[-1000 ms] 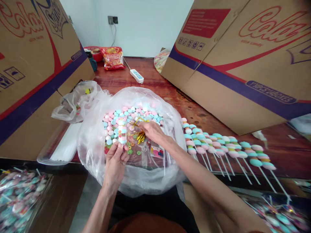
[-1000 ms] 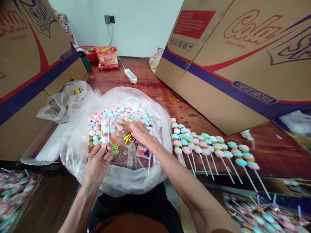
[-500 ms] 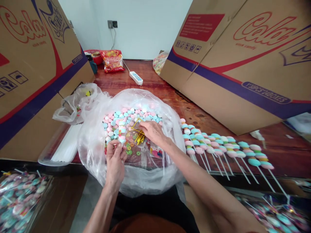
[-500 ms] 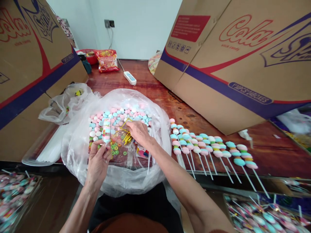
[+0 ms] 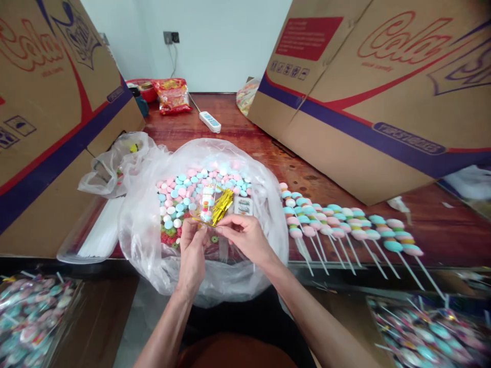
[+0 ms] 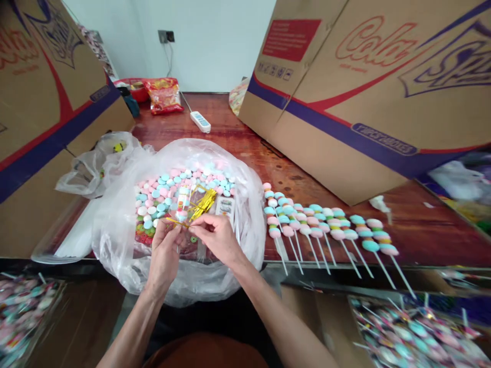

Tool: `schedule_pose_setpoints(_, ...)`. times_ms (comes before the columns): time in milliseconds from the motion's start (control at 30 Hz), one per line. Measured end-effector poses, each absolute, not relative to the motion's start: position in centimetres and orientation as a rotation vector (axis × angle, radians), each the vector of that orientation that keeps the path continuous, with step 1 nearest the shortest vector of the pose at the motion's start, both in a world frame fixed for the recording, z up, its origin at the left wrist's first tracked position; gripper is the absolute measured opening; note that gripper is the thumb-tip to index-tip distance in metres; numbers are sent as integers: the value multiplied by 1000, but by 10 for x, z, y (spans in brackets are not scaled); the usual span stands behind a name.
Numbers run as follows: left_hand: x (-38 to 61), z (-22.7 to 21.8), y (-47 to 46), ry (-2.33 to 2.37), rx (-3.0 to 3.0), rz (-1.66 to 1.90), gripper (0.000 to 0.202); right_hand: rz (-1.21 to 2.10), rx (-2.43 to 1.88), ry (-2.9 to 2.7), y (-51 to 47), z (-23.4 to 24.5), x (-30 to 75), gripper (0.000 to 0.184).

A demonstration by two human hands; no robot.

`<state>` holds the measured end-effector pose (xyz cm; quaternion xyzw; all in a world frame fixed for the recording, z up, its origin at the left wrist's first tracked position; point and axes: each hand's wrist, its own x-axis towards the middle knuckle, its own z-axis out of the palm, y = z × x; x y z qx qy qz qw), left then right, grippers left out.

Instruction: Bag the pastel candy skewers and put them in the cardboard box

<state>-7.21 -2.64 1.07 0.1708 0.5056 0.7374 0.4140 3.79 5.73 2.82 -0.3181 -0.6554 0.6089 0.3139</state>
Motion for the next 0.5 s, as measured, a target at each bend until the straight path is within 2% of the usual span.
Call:
schedule_pose_setpoints(267, -48, 7, -24, 1279, 597, 1799, 24, 1735, -981, -1402, 42, 23, 46, 19)
schedule_pose_setpoints(400, -44, 16, -22, 1171, 457, 1787, 29, 1803, -907, -1258, 31, 11, 48, 21)
schedule_pose_setpoints(500, -45, 28, -25, 1002, 315, 1639, 36, 1922, -775, -1165, 28, 9, 54, 25)
